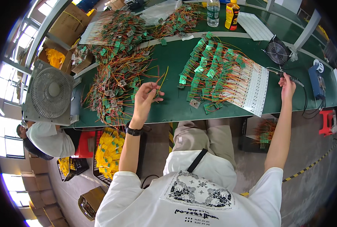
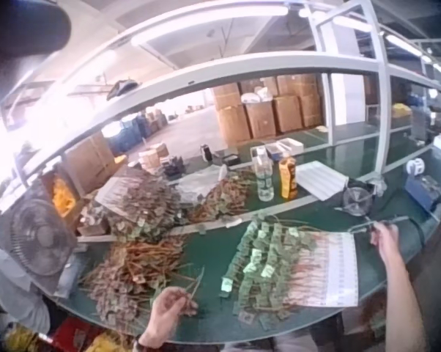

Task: The person solders small circuit boards with wires onto a large circuit board using a soldering iron, positioning each wire onto the board by hand.

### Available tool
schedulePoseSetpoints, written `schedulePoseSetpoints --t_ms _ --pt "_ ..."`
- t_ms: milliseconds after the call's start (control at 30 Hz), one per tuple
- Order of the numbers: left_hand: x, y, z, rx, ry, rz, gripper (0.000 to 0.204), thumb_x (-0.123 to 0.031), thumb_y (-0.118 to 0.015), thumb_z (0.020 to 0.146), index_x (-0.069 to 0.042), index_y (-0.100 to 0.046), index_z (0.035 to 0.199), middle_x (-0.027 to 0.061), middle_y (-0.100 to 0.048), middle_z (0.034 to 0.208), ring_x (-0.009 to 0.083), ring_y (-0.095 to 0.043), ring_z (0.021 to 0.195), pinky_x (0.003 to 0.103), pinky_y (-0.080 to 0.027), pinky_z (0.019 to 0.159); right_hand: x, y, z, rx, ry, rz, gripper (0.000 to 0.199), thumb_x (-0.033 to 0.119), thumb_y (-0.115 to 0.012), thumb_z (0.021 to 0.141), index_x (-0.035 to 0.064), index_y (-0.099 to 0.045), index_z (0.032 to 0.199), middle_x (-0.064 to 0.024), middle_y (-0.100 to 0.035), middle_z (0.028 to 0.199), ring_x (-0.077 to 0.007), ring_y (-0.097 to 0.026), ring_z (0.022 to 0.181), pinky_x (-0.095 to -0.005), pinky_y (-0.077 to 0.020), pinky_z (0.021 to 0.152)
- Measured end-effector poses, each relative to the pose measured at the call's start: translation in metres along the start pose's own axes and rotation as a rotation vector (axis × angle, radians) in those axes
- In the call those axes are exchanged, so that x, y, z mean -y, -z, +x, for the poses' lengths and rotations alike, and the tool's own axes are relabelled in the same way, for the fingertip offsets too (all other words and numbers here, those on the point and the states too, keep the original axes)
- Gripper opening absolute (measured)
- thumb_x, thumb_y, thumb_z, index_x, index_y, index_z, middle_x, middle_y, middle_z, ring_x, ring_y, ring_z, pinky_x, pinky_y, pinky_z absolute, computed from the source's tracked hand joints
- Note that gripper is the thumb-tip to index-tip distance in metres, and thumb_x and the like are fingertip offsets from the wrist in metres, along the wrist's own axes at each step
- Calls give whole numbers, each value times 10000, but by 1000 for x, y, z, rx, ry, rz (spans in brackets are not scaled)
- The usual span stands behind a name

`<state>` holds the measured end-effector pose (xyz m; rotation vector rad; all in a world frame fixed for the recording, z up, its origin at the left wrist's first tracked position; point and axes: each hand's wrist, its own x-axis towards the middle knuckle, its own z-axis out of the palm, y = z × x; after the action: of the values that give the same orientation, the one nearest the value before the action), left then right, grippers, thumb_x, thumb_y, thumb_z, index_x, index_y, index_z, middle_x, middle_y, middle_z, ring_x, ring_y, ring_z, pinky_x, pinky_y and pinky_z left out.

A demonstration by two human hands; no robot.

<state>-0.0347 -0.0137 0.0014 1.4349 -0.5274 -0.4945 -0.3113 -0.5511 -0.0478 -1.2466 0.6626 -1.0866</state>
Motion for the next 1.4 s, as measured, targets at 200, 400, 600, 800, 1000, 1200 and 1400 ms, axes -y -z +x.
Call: schedulePoseSetpoints --t_ms 200,400,600,800,1000,1200,1400 --pt "-8 -11 5 -44 -57 63 368 -32 -546 946 6 -425 1292 75 -545 1072 197 -663 913 276 -576 673 1 -1 0 -15 -17 -8 160 163 -723 853 27 -643 876 -61 -642 697 -127 -581 540 -225 -395 495" --pt "11 -5 18 40 -198 309 279 39 -496 934 11 -527 1210 80 -541 1084 192 -667 924 255 -583 663 1 -5 0 -9 -8 -18 152 152 -714 860 24 -634 880 -65 -638 694 -129 -581 541 -227 -398 495" --pt "3 -9 23 222 -289 658 216 91 -477 880 28 -635 1013 111 -613 1111 228 -661 938 306 -556 752 3 -5 -1 -37 -8 -60 152 146 -709 863 19 -629 892 -70 -634 694 -132 -580 540 -228 -398 494" --pt "-20 -10 34 442 -383 886 181 49 -530 809 42 -638 954 144 -653 980 316 -631 909 382 -502 813 5 -8 -6 -51 -11 -73 159 147 -698 871 7 -632 911 -72 -635 696 -133 -576 536 -228 -395 492" --pt "-20 -12 47 564 -397 1033 89 -17 -603 800 31 -657 851 111 -650 910 306 -620 843 392 -500 755 -1 -5 -2 -65 -23 -86 161 149 -692 875 5 -635 920 -67 -638 703 -132 -577 546 -227 -395 499" --pt "-23 -22 52 549 -389 1015 91 -39 -701 772 10 -667 842 94 -647 884 290 -635 754 384 -511 690 5 -5 -1 -76 0 -58 166 145 -696 870 3 -636 930 -63 -638 701 -129 -575 539 -226 -395 501" --pt "-24 -46 41 254 -296 793 111 -6 -725 770 0 -685 873 105 -669 838 245 -667 748 333 -513 676 2 -10 -4 -40 -8 -81 186 146 -687 871 -20 -634 936 -70 -634 702 -120 -572 525 -218 -391 481"
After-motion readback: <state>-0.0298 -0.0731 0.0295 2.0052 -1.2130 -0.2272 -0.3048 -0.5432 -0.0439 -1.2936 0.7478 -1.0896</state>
